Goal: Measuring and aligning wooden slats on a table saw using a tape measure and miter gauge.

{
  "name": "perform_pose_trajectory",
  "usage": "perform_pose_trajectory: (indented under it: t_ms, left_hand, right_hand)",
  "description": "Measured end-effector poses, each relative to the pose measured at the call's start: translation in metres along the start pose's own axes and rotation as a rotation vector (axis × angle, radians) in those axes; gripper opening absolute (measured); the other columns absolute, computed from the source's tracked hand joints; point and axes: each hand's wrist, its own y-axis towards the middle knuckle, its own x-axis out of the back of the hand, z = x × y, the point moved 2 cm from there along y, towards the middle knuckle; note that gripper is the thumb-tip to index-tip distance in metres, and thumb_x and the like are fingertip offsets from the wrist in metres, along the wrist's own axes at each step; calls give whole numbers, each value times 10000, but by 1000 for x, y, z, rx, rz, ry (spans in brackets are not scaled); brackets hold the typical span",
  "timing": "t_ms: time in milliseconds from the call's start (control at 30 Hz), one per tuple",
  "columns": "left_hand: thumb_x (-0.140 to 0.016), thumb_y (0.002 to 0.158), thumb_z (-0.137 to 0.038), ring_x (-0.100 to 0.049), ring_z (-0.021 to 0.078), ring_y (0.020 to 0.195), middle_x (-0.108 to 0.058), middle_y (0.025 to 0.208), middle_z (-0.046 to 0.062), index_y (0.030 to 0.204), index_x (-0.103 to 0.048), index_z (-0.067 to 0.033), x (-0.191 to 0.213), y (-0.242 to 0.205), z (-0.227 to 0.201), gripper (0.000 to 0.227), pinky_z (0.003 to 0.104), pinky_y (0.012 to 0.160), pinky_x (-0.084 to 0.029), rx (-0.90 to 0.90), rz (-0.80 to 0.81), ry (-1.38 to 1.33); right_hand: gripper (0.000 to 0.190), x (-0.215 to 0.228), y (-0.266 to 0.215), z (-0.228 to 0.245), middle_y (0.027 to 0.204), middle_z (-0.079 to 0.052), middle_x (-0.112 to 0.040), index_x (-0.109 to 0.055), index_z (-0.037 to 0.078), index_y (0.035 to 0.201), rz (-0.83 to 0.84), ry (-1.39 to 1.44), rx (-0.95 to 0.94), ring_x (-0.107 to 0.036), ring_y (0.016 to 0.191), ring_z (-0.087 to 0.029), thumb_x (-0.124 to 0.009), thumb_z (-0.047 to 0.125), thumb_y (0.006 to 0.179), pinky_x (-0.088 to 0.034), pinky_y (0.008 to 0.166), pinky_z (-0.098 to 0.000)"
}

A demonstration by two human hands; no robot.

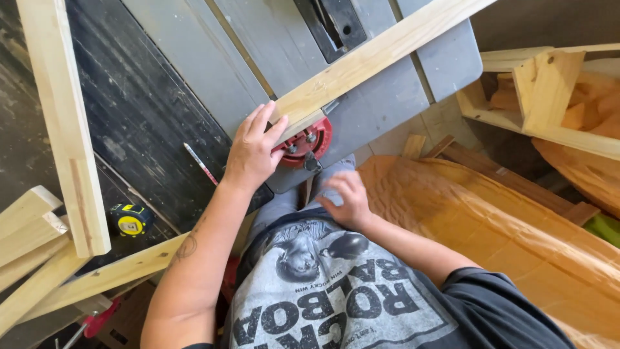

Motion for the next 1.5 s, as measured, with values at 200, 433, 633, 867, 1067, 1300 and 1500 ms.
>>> perform_pose_trajectory:
  t_ms: [200, 433, 633, 867, 1067, 1300, 1500]
  left_hand:
    - [-914, 723, -188, -479, 363, 1477, -493, 1585, 171, 1406, -706, -140, -4, 0, 4, 716, 476, 1210, -422, -22, 10, 30]
    - [-909, 740, -187, -488, 352, 1477, -519, 1586, 147, 1374, -734, -162, 11, -1, -5, 658, 479, 1196, -422, 18, -12, 25]
    - [-830, 819, -113, -463, 420, 1471, -508, 1583, 236, 1353, -649, -81, 23, 0, -14, 565, 558, 1171, -442, -23, 21, 7]
    - [-855, 897, -190, -584, 360, 1176, -655, 1239, 161, 1098, -727, -70, 66, -18, -40, 266, 476, 1003, -483, -81, -275, -23]
    - [-722, 1030, -192, -611, 258, 840, -690, 927, 74, 926, -712, -95, 113, -40, -78, 143, 387, 780, -466, -108, -481, -96]
    - [-575, 1106, -401, -635, 342, 917, -676, 1122, 161, 1316, -623, -13, 140, 11, -145, 443, 445, 826, -520, 41, -422, -217]
    - [-769, 976, -563, -663, 457, 1099, -659, 1274, 246, 1272, -550, -14, 76, -38, 24, 661, 578, 821, -573, 1039, 81, 48]
  right_hand:
    - [584, -5, 50, 16, 1384, -133, -633, -708, 107, 1346, -126, -244, 98, -597, 1329, -383, -840, 446, 889, -462, 1024, -465]
    - [178, 111, 167, -60, 1091, -106, -646, -778, 149, 1109, -324, -674, 297, -657, 1027, -330, -809, 188, 938, -520, 865, -405]
    - [960, 180, 265, -66, 1756, -109, -261, -229, 145, 1707, 535, -851, -91, -79, 1607, -322, -785, 135, 923, -164, 1241, -551]
    - [612, 201, 283, -88, 1206, -126, -612, -658, 90, 1247, 427, -786, 387, -551, 1073, -333, -843, 110, 664, -407, 976, -476]
    - [594, 248, 235, 15, 1076, -104, -678, -589, 62, 1198, 247, -547, 210, -651, 925, -321, -834, 188, 672, -490, 756, -447]
    - [581, 250, 202, 155, 1051, -56, -403, -448, 44, 1202, -326, 151, 177, -397, 836, -179, -899, 22, 836, -358, 635, -298]
    - [470, 242, 190, 107, 1397, -78, -667, -531, 157, 1518, -711, 815, 144, -624, 1277, -270, -786, 208, 1127, -524, 1216, -466]
